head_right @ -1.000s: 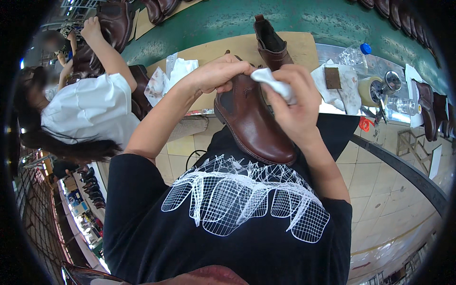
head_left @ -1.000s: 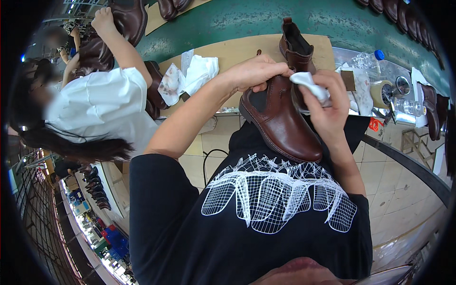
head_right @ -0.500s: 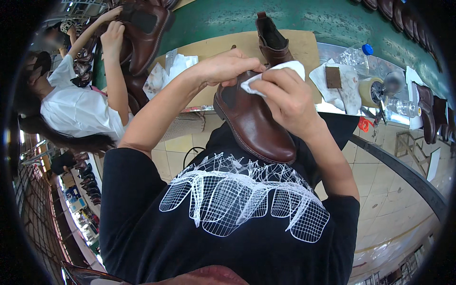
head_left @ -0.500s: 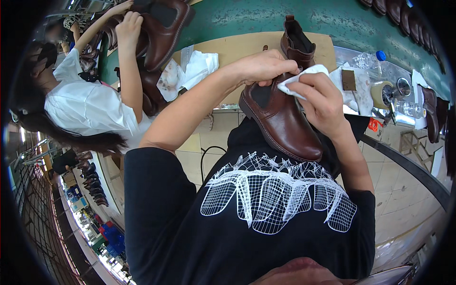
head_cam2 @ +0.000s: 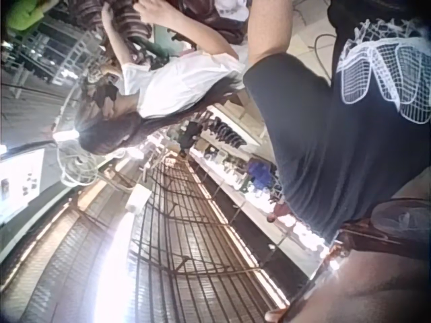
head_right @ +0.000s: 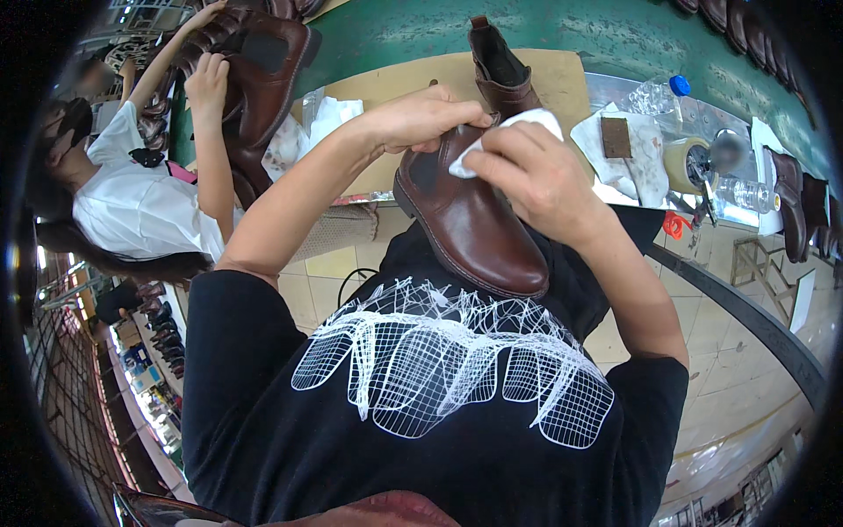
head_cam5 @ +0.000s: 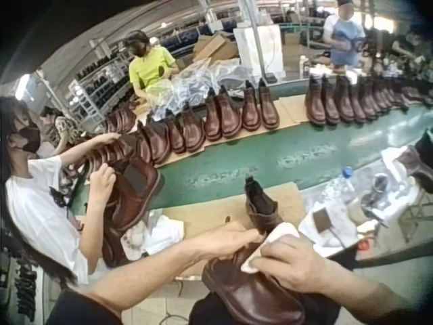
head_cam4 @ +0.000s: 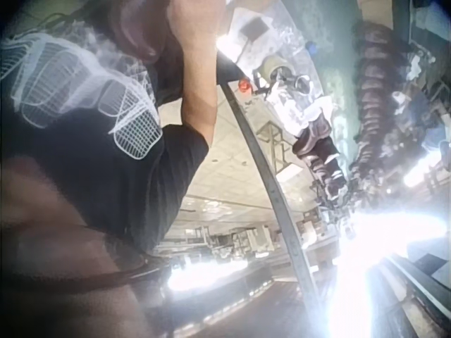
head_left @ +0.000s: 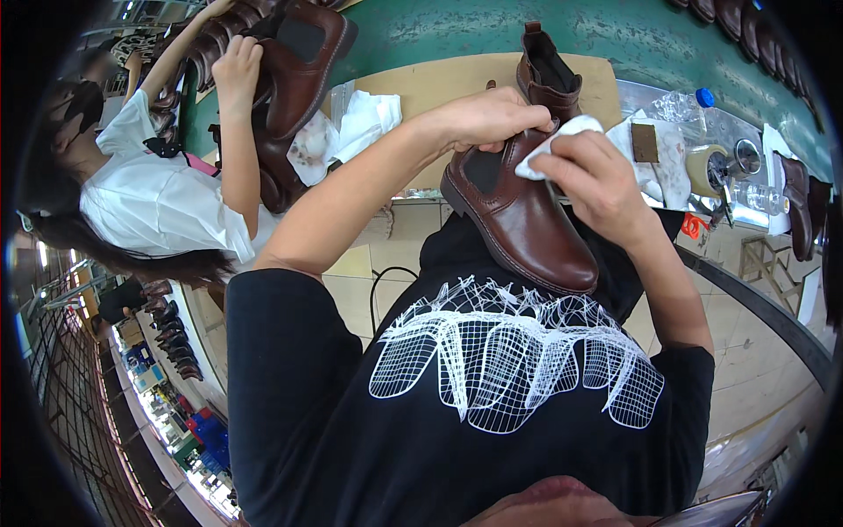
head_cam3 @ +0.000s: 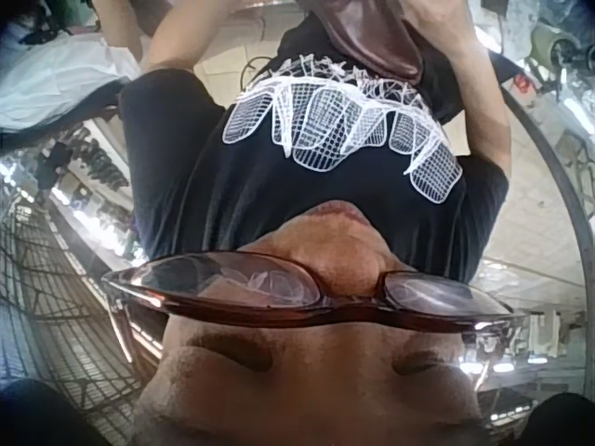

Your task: Cleaning and finishing brown boots on an assembly line using an air nozzle and cloth.

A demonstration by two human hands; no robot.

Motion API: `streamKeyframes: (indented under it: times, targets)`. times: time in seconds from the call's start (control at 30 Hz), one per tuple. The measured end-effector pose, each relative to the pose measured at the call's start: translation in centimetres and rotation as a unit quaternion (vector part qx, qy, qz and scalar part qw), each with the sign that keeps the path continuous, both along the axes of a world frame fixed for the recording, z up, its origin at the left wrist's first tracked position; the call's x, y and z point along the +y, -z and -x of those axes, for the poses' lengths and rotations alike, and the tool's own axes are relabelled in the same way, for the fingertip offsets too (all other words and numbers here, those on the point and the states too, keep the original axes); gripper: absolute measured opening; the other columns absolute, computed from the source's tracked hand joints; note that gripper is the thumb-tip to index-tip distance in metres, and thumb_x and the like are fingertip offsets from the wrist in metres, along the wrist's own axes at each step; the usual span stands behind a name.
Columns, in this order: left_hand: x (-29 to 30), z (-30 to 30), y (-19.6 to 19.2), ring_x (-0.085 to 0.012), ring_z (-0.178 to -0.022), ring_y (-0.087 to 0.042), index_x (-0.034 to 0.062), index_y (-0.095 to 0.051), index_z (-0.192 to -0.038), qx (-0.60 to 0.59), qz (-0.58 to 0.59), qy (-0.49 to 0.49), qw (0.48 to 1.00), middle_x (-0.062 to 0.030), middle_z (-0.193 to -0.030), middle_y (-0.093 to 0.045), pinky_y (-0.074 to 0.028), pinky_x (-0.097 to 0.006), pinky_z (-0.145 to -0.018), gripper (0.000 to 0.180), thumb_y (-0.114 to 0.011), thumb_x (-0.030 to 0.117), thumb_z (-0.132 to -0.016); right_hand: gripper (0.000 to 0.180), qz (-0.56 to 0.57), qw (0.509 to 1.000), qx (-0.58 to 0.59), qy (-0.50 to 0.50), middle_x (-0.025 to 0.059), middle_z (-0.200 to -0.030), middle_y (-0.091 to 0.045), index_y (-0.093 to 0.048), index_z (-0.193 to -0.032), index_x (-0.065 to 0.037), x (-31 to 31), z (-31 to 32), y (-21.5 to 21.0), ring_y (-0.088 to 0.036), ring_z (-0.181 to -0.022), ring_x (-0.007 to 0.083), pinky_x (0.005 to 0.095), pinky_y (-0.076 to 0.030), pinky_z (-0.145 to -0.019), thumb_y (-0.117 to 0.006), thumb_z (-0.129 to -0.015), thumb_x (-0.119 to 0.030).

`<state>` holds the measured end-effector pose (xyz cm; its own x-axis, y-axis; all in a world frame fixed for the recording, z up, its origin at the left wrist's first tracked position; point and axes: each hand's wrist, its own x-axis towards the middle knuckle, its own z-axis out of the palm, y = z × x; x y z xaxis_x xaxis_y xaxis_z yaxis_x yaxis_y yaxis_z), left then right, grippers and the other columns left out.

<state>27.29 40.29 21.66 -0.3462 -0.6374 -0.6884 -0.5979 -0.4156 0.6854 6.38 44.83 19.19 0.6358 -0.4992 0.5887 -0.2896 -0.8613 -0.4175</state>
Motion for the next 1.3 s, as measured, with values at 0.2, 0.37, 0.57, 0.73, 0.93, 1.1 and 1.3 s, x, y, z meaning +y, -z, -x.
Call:
streamKeyframes:
  times: [0.2, 0.37, 0.57, 0.73, 0.93, 1.1, 1.3]
  targets:
    - [-0.2, -0.3, 0.9, -0.0064, -0.039, -0.031, 0.0099, -0.073, -0.09, 0.007, -0.007, 0.001, 1.0, 0.004, -0.049, -0.039, -0.016, -0.027, -0.036, 0.042, -0.058, 0.049, -0.088, 0.024, 0.015, 0.999, 0.026, -0.016, 0.0068, -0.098, -0.06, -0.066, -0.099, -0.007, 0.2, 0.2, 0.1, -0.061, -0.09, 0.0256, 0.0369, -0.051, -0.078, -0.064, -0.075, -0.006]
    - [-0.2, 0.0, 0.3, -0.0057, -0.039, -0.032, 0.0097, -0.073, -0.09, 0.001, -0.002, 0.002, 1.0, 0.004, -0.049, -0.04, -0.016, -0.026, -0.036, 0.041, -0.057, 0.048, -0.088, 0.026, 0.028, 0.999, 0.024, -0.015, 0.0095, -0.1, -0.06, -0.065, -0.101, -0.005, -1.6, 0.4, -0.3, -0.06, -0.09, 0.0278, 0.0383, -0.05, -0.078, -0.062, -0.076, -0.006]
    - [0.0, -0.2, -0.9, -0.006, -0.037, -0.034, 0.0094, -0.068, -0.077, 0.023, -0.008, -0.007, 1.0, 0.0028, -0.048, -0.041, -0.016, -0.026, -0.035, 0.042, -0.057, 0.049, -0.085, 0.03, 0.006, 0.998, -0.016, 0.068, 0.0084, -0.093, -0.061, -0.069, -0.102, -0.006, -0.8, 1.2, -0.6, -0.061, -0.084, 0.0276, 0.0375, -0.049, -0.072, -0.066, -0.073, 0.0]
    - [-0.1, -0.1, -1.0, -0.0054, -0.036, -0.036, 0.0096, -0.067, -0.073, 0.033, -0.016, -0.009, 0.999, 0.0018, -0.046, -0.043, -0.016, -0.026, -0.034, 0.043, -0.058, 0.05, -0.084, 0.027, 0.005, 1.0, -0.006, 0.002, 0.0068, -0.091, -0.06, -0.07, -0.099, -0.008, 1.3, -0.1, -0.4, -0.06, -0.082, 0.0243, 0.0352, -0.049, -0.071, -0.066, -0.073, -0.004]
    - [0.3, 0.2, -0.5, -0.0063, -0.035, -0.036, 0.0096, -0.067, -0.073, 0.03, 0.002, -0.027, 0.999, 0.0022, -0.045, -0.042, -0.016, -0.026, -0.034, 0.043, -0.059, 0.051, -0.084, 0.027, 0.03, 0.999, -0.011, 0.043, 0.0055, -0.092, -0.06, -0.069, -0.099, -0.008, -0.2, 0.1, 0.6, -0.061, -0.082, 0.0243, 0.0343, -0.05, -0.072, -0.066, -0.073, -0.005]
    - [0.2, 0.4, -0.9, -0.0068, -0.038, -0.037, 0.0095, -0.066, -0.075, 0.01, -0.008, -0.022, 1.0, 0.0016, -0.049, -0.045, -0.017, -0.027, -0.035, 0.042, -0.058, 0.05, -0.084, 0.024, 0.026, 0.999, -0.018, 0.041, 0.0064, -0.092, -0.059, -0.067, -0.097, -0.007, 0.9, -0.2, 0.5, -0.06, -0.083, 0.0247, 0.0362, -0.05, -0.072, -0.065, -0.073, -0.006]
    - [0.1, 0.4, -0.7, -0.0073, -0.038, -0.037, 0.0102, -0.069, -0.08, -0.016, -0.013, -0.015, 1.0, 0.0013, -0.049, -0.044, -0.017, -0.026, -0.035, 0.042, -0.058, 0.051, -0.083, 0.025, 0.028, 0.999, 0.024, -0.011, 0.0086, -0.095, -0.058, -0.066, -0.099, -0.005, 1.1, 0.1, 0.7, -0.06, -0.084, 0.0261, 0.0377, -0.049, -0.075, -0.062, -0.075, -0.007]
